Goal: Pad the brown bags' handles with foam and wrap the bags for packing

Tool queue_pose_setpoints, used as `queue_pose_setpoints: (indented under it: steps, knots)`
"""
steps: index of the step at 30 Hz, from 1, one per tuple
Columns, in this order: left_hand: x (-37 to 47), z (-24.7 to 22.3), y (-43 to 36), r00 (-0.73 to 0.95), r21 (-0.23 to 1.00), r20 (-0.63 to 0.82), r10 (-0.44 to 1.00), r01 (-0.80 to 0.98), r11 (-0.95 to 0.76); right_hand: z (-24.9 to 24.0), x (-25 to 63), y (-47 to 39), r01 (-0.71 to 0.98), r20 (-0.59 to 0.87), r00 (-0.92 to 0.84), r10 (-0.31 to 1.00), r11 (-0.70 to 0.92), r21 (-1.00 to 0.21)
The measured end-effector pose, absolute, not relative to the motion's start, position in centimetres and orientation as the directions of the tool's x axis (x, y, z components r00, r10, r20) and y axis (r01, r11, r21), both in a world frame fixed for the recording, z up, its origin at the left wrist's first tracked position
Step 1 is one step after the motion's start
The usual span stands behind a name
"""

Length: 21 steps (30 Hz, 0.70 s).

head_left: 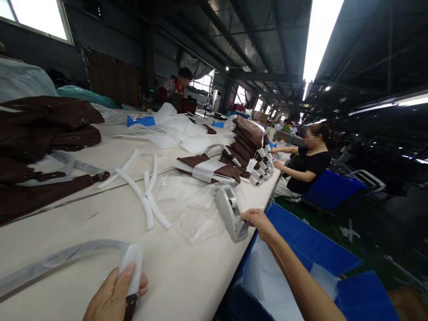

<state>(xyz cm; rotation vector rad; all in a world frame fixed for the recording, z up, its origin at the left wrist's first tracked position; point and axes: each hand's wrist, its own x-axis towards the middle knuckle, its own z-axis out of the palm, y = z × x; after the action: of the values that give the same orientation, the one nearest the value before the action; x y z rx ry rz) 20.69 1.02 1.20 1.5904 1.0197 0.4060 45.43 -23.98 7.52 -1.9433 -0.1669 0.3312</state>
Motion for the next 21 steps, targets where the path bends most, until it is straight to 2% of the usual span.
queue_pose_setpoints:
  steps: [3,8,15,19,21]
  knots:
    - [20.8,0.9,1.5,0.589,0.915,-0.306,0.748,0.398,0.06,8.0,45.1,-24.1,-0.023,-0.104,0.963,0.249,-0.309,-0.951]
    - [20.5,1.9,1.0,0.569,0.915,-0.28,0.773,0.401,0.037,8.4,43.1,-26.9,-0.004,-0.043,0.981,0.187,-0.205,-0.979]
    - [20.5,2.6,0.7,0.578,0.919,-0.28,0.767,0.392,0.041,4.8,40.9,-28.9,-0.199,-0.232,0.951,0.205,-0.172,-0.965]
    - [20.5,2.2,0.3,0.566,0.945,-0.304,0.766,0.283,0.166,2.3,40.3,-29.1,-0.2,-0.235,0.957,0.171,-0.197,-0.96]
    - [20.4,1.9,0.0,0.584,0.959,-0.276,0.763,0.218,0.179,1.7,39.1,-29.3,-0.23,-0.273,0.941,0.2,-0.215,-0.949]
